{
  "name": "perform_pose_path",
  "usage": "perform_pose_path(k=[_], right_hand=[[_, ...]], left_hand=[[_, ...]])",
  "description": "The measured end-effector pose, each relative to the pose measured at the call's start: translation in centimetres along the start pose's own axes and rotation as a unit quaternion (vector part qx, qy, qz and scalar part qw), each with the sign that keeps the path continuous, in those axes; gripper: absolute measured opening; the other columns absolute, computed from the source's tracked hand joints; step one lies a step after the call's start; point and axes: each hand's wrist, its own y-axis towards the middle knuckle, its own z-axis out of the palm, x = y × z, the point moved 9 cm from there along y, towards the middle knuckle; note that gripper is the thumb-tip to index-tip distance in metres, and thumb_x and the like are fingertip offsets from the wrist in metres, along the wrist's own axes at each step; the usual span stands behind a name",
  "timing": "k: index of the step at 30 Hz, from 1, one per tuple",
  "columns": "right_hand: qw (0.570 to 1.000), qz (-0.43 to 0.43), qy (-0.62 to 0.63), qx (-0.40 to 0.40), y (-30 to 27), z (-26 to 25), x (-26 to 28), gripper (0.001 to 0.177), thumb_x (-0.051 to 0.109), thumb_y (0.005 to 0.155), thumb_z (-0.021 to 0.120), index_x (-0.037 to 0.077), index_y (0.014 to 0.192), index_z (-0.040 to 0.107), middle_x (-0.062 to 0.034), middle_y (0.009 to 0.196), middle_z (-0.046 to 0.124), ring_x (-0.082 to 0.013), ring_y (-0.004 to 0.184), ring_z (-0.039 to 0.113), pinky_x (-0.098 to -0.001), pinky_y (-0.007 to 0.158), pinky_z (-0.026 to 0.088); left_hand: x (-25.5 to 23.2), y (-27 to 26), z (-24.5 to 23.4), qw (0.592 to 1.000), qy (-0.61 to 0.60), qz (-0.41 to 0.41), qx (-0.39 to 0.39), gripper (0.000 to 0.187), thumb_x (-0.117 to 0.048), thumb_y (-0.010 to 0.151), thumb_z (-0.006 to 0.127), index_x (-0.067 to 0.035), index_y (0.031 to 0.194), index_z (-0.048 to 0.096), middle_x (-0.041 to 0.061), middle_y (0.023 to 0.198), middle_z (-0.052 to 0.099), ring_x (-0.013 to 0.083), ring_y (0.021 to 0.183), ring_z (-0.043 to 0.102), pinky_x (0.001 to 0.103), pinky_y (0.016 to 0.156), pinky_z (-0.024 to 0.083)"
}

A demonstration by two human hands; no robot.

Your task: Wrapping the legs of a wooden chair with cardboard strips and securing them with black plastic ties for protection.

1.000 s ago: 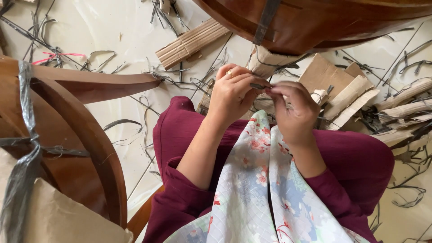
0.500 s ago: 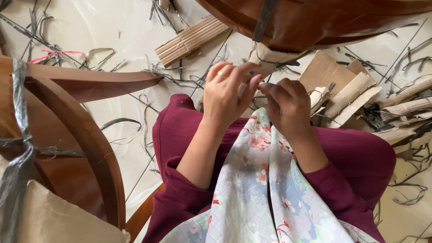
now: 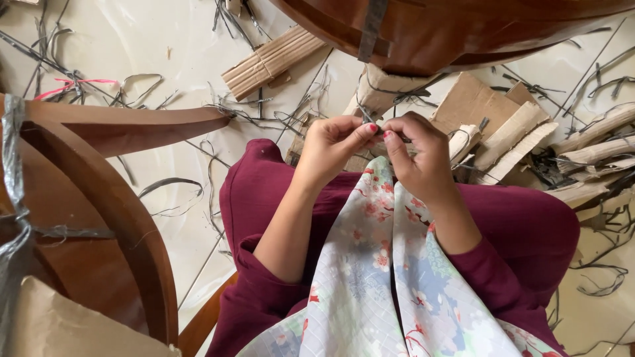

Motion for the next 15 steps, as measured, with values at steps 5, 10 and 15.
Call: perform_pose_path(k=[5, 10, 15], right_hand=[[0.992, -0.074, -0.068, -0.074, -0.7, -1.9, -1.0, 0.005, 0.004, 0.101, 0.077, 0.0, 0.098, 0.077, -0.0088, 0.08, 0.066, -0.0254, 0.073, 0.066, -0.0354, 0.071, 0.054], [0.992, -0.073, -0.03, -0.096, -0.3, -2.1, -0.2, 0.013, 0.007, 0.102, 0.078, 0.0, 0.091, 0.073, -0.0075, 0.078, 0.064, -0.0225, 0.073, 0.062, -0.035, 0.074, 0.053], [0.983, -0.03, 0.182, 0.015, -0.2, 0.7, 0.1, 0.023, 0.011, 0.104, 0.061, 0.0, 0.084, 0.058, -0.0158, 0.089, 0.072, -0.0246, 0.08, 0.071, -0.0365, 0.08, 0.054]], left_hand=[[-4.2, -1.3, -1.3, 0.985, 0.091, 0.111, -0.096, 0.022, -0.028, 0.104, 0.062, -0.017, 0.092, 0.076, 0.002, 0.078, 0.078, 0.0125, 0.073, 0.075, 0.027, 0.075, 0.058], [-4.9, -1.4, -1.2, 0.967, 0.024, 0.214, -0.135, 0.036, -0.029, 0.11, 0.05, -0.014, 0.083, 0.07, 0.005, 0.089, 0.077, 0.0161, 0.088, 0.072, 0.029, 0.088, 0.054], [-2.3, -0.6, 0.6, 0.966, -0.208, 0.117, -0.104, 0.043, -0.034, 0.111, 0.048, -0.008, 0.079, 0.06, 0.005, 0.066, 0.062, 0.0133, 0.078, 0.064, 0.027, 0.082, 0.052]])
